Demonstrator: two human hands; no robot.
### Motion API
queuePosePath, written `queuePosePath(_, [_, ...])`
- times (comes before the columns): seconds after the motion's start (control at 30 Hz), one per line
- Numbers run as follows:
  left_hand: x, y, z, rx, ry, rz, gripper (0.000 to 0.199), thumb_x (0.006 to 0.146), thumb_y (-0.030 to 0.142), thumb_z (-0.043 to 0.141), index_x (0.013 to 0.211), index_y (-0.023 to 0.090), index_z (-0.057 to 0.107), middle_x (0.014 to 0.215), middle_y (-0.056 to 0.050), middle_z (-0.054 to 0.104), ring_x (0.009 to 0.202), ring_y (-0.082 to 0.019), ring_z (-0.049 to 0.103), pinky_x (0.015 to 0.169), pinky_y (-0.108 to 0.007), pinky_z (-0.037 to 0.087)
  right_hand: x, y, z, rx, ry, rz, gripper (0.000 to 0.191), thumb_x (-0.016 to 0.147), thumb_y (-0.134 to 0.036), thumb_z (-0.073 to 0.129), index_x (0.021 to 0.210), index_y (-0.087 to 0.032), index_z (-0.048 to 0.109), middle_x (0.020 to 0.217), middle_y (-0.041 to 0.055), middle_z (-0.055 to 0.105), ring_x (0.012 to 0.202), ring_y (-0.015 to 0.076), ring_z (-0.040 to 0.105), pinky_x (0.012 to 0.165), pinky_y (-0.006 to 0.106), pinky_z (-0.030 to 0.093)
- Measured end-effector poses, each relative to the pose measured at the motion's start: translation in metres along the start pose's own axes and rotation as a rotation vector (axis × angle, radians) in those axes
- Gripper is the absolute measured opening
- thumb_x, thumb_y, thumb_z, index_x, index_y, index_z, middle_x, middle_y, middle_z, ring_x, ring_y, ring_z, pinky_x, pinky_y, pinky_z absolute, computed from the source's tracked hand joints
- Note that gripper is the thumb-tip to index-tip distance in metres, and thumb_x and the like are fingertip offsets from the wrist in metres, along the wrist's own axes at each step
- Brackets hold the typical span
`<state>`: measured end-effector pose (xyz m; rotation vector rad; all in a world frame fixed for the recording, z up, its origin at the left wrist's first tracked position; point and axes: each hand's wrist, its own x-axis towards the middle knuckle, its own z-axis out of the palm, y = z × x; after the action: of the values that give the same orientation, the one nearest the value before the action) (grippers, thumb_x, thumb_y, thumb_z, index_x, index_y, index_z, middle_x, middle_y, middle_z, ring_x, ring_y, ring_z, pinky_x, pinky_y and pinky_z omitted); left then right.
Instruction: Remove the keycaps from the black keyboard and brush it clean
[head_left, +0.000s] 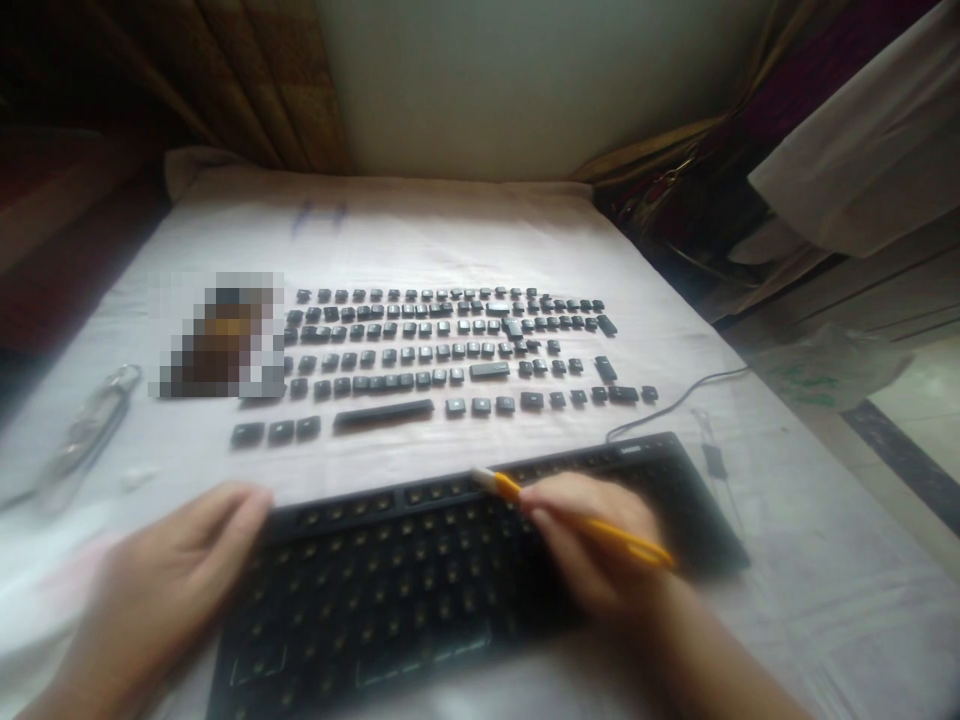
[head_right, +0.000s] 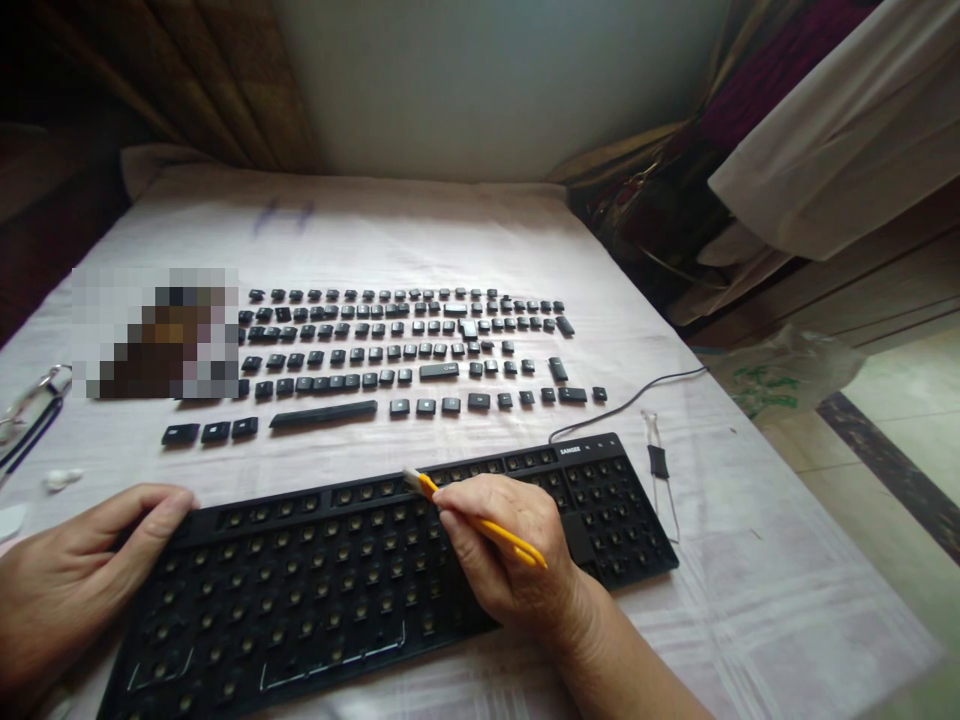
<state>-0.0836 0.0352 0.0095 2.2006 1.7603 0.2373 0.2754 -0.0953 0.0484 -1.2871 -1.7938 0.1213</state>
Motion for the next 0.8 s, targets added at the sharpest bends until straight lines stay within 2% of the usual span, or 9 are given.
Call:
queuePosePath(0.2, [0.000,-0.003,0.001,0.002,0.015,0.023,0.043,0.084,0.063,0.047,0.084,0.031,0.076,0.081,0.005,0.080,0.069,-0.017,0.075,0.061,-0.019,0.056,-0.001,0.001,0.003,0.045,0.047,-0.014,0.023,0.089,-0.003,0.058,0.102,-0.019,0.070,0.083,0.0048,0.081,0.071,0.0164,0.078,0.065,0.022,0.064])
queuePosePath(0.33, [-0.002,0.006,-0.001,0.003,0.040,0.012,0.044,0.083,0.062,0.044,0.081,0.031,0.075,0.078,0.005,0.079,0.067,-0.016,0.075,0.058,-0.019,0.054,-0.002,-0.001,0.001,0.048,0.089,0.002,0.029,0.086,0.000,0.059,0.104,-0.019,0.071,0.086,0.0050,0.081,0.075,0.0171,0.079,0.068,0.023,0.064])
queuePosePath(0.47, [-0.003,0.016,-0.003,-0.002,0.058,-0.003,0.044,0.082,0.061,0.043,0.077,0.030,0.074,0.074,0.006,0.078,0.064,-0.016,0.074,0.058,-0.019,0.053,-0.004,-0.003,-0.002,0.042,0.093,0.018,0.031,0.084,0.000,0.058,0.104,-0.020,0.070,0.081,0.0038,0.079,0.067,0.0164,0.076,0.063,0.024,0.063])
queuePosePath(0.6, [-0.003,0.017,-0.004,-0.006,0.075,-0.003,0.045,0.082,0.061,0.043,0.077,0.030,0.074,0.074,0.005,0.078,0.064,-0.016,0.074,0.058,-0.019,0.053,-0.004,0.000,-0.002,0.016,0.062,-0.003,0.029,0.085,-0.001,0.057,0.106,-0.019,0.067,0.080,0.0042,0.077,0.063,0.0152,0.074,0.060,0.024,0.061])
queuePosePath(0.8, [-0.001,0.006,-0.001,-0.006,0.043,0.039,0.043,0.084,0.061,0.045,0.081,0.031,0.075,0.077,0.006,0.079,0.065,-0.015,0.074,0.057,-0.017,0.053,-0.003,0.004,0.002,0.013,-0.003,-0.004,0.025,0.088,-0.003,0.057,0.105,-0.018,0.067,0.080,0.0049,0.078,0.065,0.0154,0.075,0.061,0.023,0.062])
